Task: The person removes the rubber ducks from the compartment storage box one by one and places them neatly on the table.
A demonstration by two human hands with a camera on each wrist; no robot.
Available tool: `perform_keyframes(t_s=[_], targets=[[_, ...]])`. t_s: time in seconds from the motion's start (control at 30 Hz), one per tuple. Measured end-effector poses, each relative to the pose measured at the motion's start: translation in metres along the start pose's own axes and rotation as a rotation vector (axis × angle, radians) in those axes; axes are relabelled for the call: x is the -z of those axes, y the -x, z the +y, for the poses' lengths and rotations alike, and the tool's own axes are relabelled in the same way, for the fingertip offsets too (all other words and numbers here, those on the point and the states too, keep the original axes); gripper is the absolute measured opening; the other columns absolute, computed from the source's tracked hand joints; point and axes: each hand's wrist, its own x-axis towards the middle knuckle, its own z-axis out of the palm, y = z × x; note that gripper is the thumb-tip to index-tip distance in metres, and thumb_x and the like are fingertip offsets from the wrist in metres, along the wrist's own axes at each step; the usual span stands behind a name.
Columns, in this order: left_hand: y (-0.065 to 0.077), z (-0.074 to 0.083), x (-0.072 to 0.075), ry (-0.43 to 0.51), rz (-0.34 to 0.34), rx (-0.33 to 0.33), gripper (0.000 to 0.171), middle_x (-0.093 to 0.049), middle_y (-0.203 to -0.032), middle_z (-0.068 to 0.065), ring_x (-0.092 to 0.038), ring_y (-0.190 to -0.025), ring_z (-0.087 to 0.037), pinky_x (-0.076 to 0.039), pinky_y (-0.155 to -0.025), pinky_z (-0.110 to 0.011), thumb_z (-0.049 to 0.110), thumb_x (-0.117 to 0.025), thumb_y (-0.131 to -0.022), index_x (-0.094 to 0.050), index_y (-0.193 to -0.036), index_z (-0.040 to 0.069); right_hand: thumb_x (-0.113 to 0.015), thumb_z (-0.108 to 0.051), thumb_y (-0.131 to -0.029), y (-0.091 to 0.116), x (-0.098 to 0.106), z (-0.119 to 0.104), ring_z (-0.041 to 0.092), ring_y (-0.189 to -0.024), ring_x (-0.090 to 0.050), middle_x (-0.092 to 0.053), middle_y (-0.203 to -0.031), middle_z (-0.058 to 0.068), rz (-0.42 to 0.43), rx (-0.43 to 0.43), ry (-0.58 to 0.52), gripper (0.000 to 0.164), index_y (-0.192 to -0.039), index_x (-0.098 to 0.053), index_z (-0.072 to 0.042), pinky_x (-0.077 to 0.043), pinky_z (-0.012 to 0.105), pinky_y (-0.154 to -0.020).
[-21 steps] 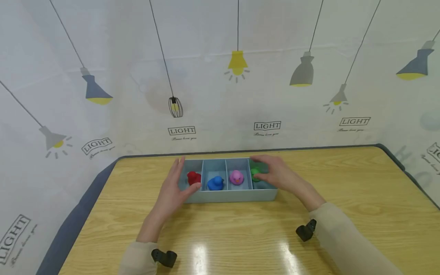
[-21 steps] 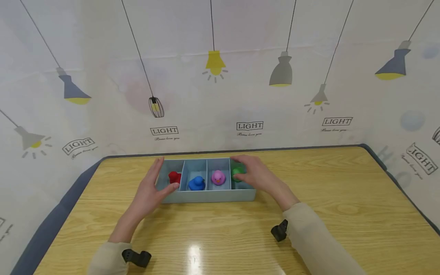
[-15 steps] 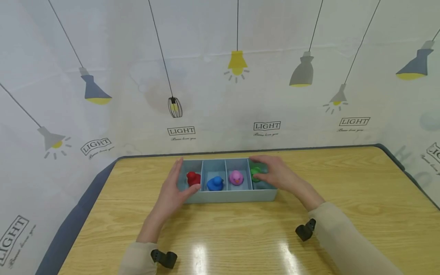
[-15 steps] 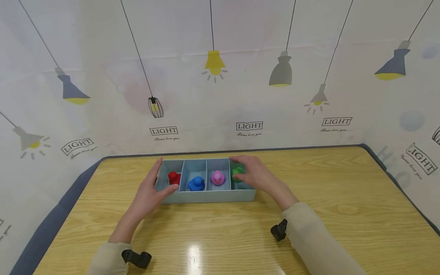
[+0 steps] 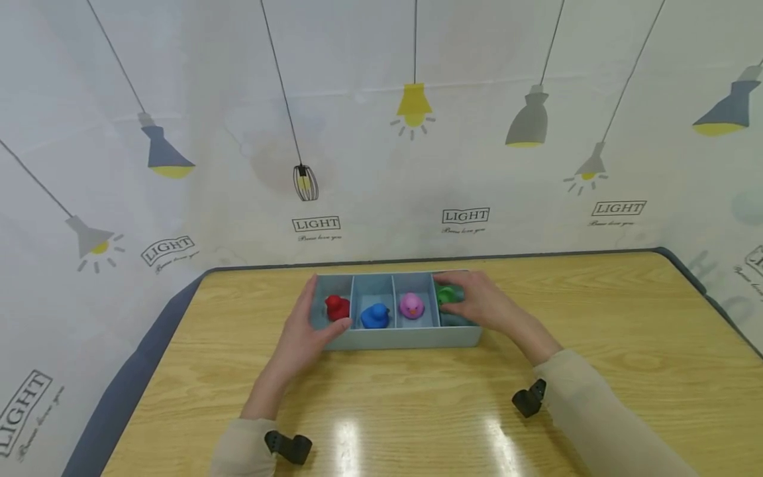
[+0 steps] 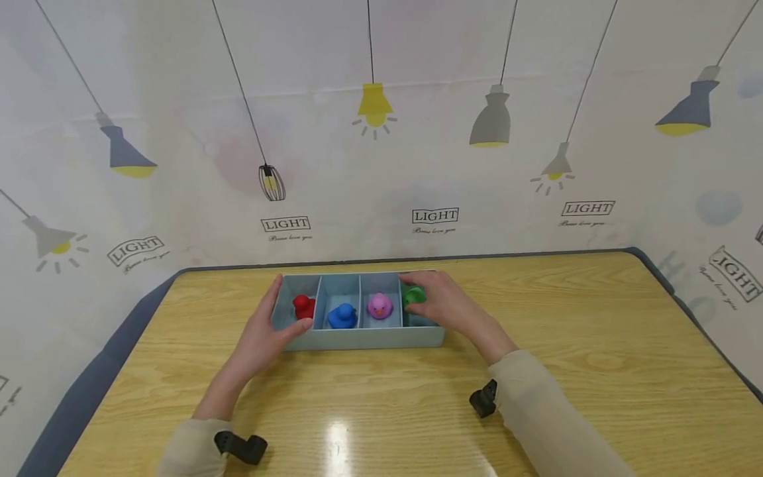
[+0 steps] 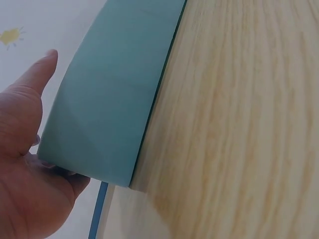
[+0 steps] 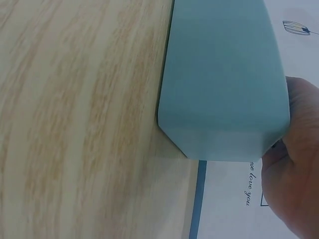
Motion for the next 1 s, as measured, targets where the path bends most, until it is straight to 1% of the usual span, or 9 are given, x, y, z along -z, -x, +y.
perform_keyframes(t_s=[0.1,0.27,0.47,0.6,0.73,0.83,1.0], targets=[[0.0,0.0,0.0,0.007,-0.003,0.01,0.103,-0.012,-0.171,-0.011,-0.014,-0.155,-0.034,-0.02,-0.121,-0.056,0.036,-0.078,-0.092,-0.009,-0.166,0.015,-0.082,-0.004,-0.085,0.0,0.0,0.0,0.041,-0.119,-0.062,-0.068,-0.127,0.022,0.0,0.003,0.017,0.054,-0.134,-0.062,0.007,-0.048,0.055,-0.102],[0.001,-0.001,-0.001,0.021,-0.003,0.033,0.104,-0.014,-0.17,-0.013,-0.016,-0.155,-0.036,-0.021,-0.121,-0.057,0.034,-0.079,-0.092,-0.009,-0.166,0.015,-0.081,-0.003,-0.086,0.0,-0.001,-0.002,0.041,-0.117,-0.063,-0.068,-0.127,0.021,-0.009,-0.007,0.036,0.052,-0.133,-0.062,0.007,-0.049,0.055,-0.101],[0.001,-0.006,-0.002,0.043,-0.018,0.066,0.105,-0.016,-0.17,-0.013,-0.016,-0.154,-0.037,-0.021,-0.12,-0.057,0.039,-0.079,-0.091,-0.01,-0.167,0.017,-0.081,-0.002,-0.086,-0.002,-0.003,-0.005,0.04,-0.12,-0.062,-0.067,-0.13,0.02,-0.023,-0.049,0.054,0.053,-0.135,-0.062,0.006,-0.048,0.053,-0.103],[0.0,-0.009,-0.003,0.048,-0.026,0.085,0.106,-0.016,-0.17,-0.013,-0.015,-0.155,-0.036,-0.021,-0.12,-0.057,0.046,-0.078,-0.091,-0.009,-0.167,0.018,-0.08,0.0,-0.086,-0.003,-0.005,-0.005,0.041,-0.12,-0.062,-0.066,-0.131,0.021,-0.015,-0.047,0.075,0.053,-0.135,-0.061,0.006,-0.048,0.055,-0.103],[-0.001,-0.011,-0.004,0.052,-0.033,0.096,0.106,-0.015,-0.17,-0.012,-0.014,-0.155,-0.036,-0.021,-0.12,-0.056,0.05,-0.076,-0.091,-0.009,-0.167,0.019,-0.079,0.0,-0.086,-0.004,-0.005,-0.004,0.04,-0.121,-0.061,-0.065,-0.132,0.021,-0.026,-0.061,0.096,0.055,-0.138,-0.06,0.005,-0.048,0.055,-0.103],[-0.001,-0.012,-0.004,0.058,-0.034,0.099,0.106,-0.013,-0.171,-0.012,-0.013,-0.155,-0.036,-0.021,-0.12,-0.057,0.05,-0.076,-0.091,-0.008,-0.167,0.018,-0.079,0.0,-0.087,-0.004,-0.006,-0.004,0.041,-0.12,-0.061,-0.065,-0.133,0.022,-0.034,-0.071,0.107,0.056,-0.139,-0.059,0.004,-0.047,0.056,-0.104],[0.0,-0.011,-0.005,0.065,-0.029,0.108,0.105,-0.013,-0.171,-0.012,-0.014,-0.155,-0.037,-0.021,-0.12,-0.058,0.046,-0.076,-0.092,-0.007,-0.167,0.018,-0.078,0.002,-0.087,-0.006,-0.006,-0.006,0.042,-0.12,-0.061,-0.064,-0.132,0.023,-0.034,-0.076,0.119,0.056,-0.139,-0.058,0.006,-0.047,0.056,-0.104]])
